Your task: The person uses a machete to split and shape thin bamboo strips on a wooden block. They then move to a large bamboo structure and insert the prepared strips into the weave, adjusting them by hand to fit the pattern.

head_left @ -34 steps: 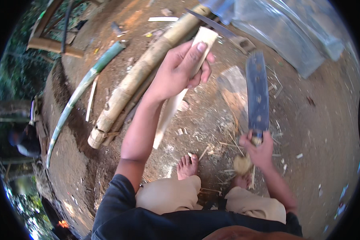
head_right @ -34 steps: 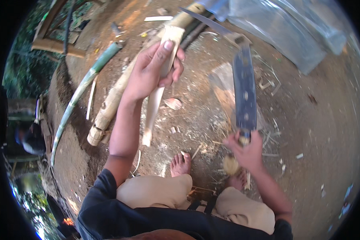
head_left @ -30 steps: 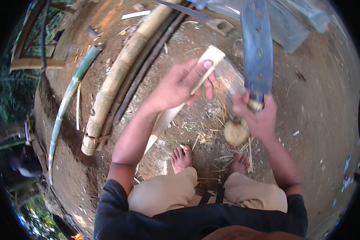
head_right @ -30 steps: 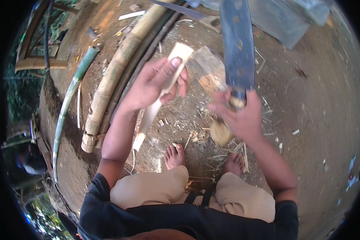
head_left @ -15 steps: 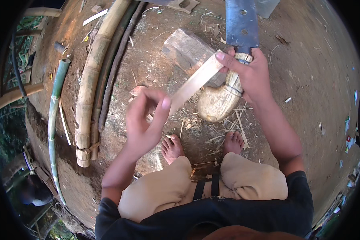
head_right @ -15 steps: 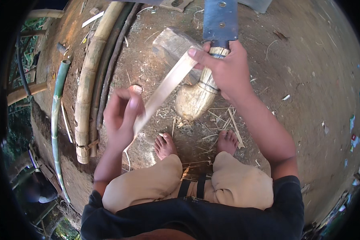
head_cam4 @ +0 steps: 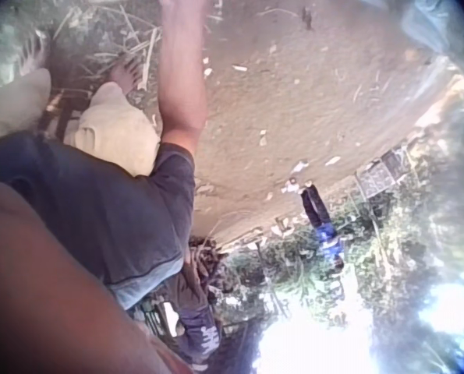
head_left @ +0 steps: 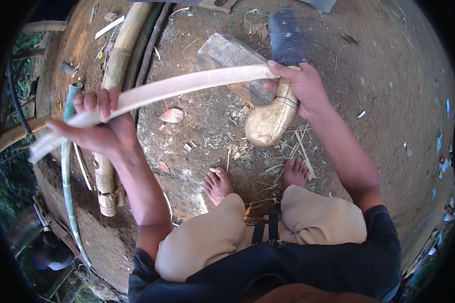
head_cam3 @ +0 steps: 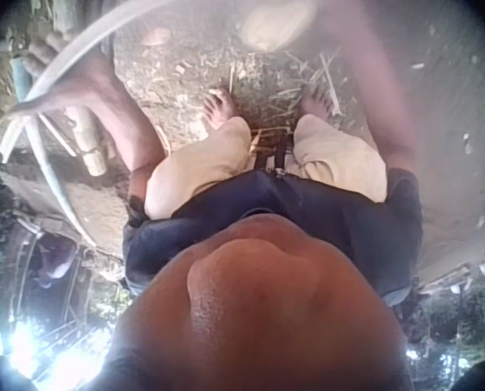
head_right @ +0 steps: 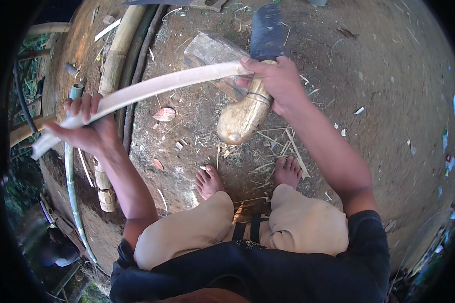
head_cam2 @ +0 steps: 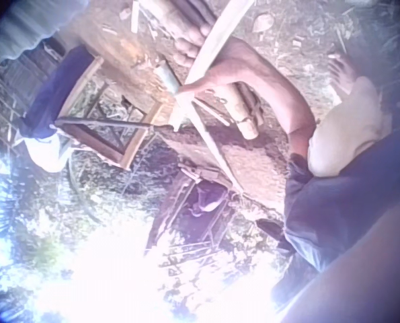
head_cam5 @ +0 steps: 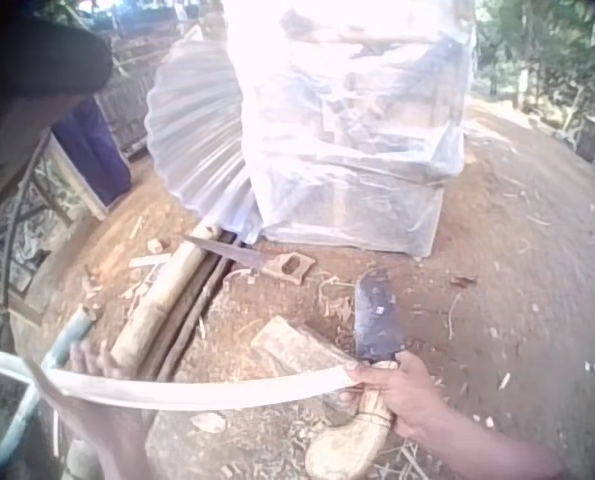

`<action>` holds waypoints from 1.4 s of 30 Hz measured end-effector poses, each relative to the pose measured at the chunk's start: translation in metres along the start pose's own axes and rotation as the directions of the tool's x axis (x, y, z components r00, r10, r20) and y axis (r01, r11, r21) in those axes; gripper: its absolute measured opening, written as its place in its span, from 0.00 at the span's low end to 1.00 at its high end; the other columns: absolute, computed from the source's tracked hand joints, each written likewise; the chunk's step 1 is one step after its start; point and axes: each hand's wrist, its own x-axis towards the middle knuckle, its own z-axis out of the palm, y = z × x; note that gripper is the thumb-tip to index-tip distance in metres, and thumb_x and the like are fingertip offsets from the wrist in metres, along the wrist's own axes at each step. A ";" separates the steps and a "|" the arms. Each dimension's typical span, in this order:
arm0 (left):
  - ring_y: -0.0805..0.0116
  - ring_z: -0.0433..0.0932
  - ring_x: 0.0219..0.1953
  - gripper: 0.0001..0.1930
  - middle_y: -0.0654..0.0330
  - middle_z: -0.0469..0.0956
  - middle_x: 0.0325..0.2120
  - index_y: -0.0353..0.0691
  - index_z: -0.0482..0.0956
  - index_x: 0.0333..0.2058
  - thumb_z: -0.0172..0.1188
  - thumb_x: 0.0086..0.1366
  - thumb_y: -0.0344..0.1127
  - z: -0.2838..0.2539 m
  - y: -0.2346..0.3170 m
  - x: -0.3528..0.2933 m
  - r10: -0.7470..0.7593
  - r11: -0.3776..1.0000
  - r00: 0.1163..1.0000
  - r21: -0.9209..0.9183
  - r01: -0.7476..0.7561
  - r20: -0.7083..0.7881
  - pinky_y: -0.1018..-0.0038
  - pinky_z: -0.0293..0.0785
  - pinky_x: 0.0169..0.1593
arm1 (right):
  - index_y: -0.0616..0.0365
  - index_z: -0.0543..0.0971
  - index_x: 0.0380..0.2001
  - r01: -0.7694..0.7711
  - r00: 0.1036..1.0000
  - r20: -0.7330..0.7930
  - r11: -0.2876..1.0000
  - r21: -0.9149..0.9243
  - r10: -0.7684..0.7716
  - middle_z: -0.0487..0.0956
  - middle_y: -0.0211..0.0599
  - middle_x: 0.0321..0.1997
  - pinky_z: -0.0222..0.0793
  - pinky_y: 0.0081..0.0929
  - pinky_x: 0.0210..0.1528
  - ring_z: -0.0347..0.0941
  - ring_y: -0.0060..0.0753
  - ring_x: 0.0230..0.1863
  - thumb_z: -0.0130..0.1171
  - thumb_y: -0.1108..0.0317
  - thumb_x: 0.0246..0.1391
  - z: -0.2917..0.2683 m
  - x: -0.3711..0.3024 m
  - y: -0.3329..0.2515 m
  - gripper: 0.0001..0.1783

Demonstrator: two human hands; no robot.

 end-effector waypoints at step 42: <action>0.79 0.55 0.11 0.23 0.70 0.56 0.08 0.48 0.69 0.23 0.55 0.76 0.53 0.086 -0.069 0.036 0.151 0.818 0.988 0.560 -0.127 0.004 0.78 0.54 0.20 | 0.65 0.78 0.47 0.462 0.845 0.268 0.378 -0.802 -0.463 0.79 0.52 0.28 0.73 0.43 0.33 0.79 0.52 0.27 0.55 0.61 0.70 -0.057 -0.065 0.056 0.15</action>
